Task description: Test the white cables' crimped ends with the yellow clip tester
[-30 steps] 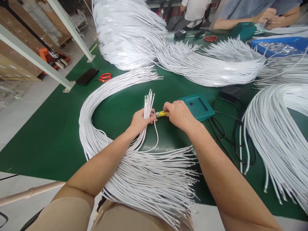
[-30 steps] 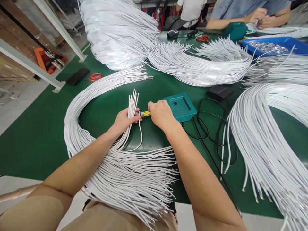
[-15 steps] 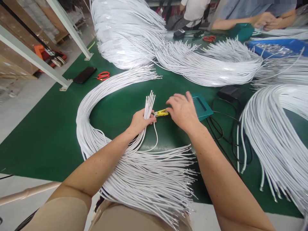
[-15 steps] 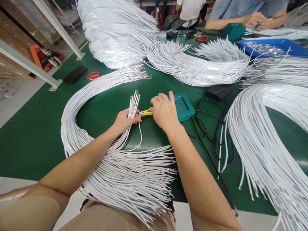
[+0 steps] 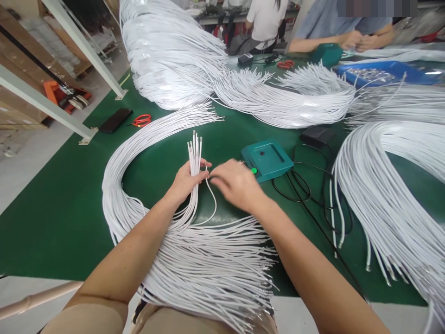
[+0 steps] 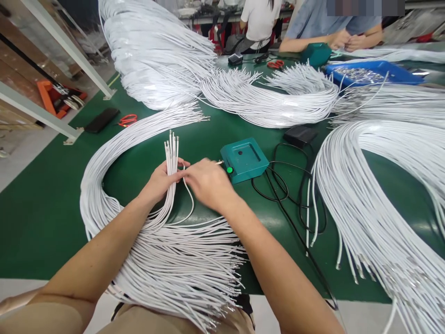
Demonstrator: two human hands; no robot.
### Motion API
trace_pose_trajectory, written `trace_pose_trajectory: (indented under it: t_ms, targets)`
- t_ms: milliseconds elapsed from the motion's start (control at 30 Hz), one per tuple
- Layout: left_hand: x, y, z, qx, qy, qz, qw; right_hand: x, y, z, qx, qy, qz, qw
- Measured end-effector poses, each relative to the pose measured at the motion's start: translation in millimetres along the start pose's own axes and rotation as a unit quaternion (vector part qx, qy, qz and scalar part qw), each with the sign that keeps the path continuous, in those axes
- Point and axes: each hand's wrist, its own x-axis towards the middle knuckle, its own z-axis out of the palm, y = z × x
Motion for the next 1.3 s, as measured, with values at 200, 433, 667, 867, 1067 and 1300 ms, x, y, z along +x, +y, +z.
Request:
trace_pose_trajectory:
  t_ms: [200,433,667,867,1067,1300]
  targets:
    - [-3.3,6.8,2.3,-0.044,0.004,-0.012,0.999,-13.9,-53.0,17.3,0.048,-0.173,-0.002,0.984]
    - [-7.6,6.2,8.2,-0.019,-0.016,-0.063,0.998,-5.8,-14.4,-4.1,0.181,-0.116,0.169,0.962]
    - [-22.6,5.9,23.3,0.036,-0.091,-0.074,0.992,0.8,12.6,-5.0,0.523,0.139,0.321,0.777]
    - [-20.5,8.8,25.3,-0.088,-0.095,-0.061,0.990,1.8,-2.6,-0.2,0.613,0.136,0.304,0.716]
    - [-19.0,8.2,24.6,-0.083,-0.060,-0.026,0.994,5.7,-13.2,5.4,0.627,0.114,0.294,0.712]
    - [-19.9,12.1,21.4,-0.101,-0.034,-0.013,0.994,6.2,-13.4,11.7,0.691,0.114,0.312,0.642]
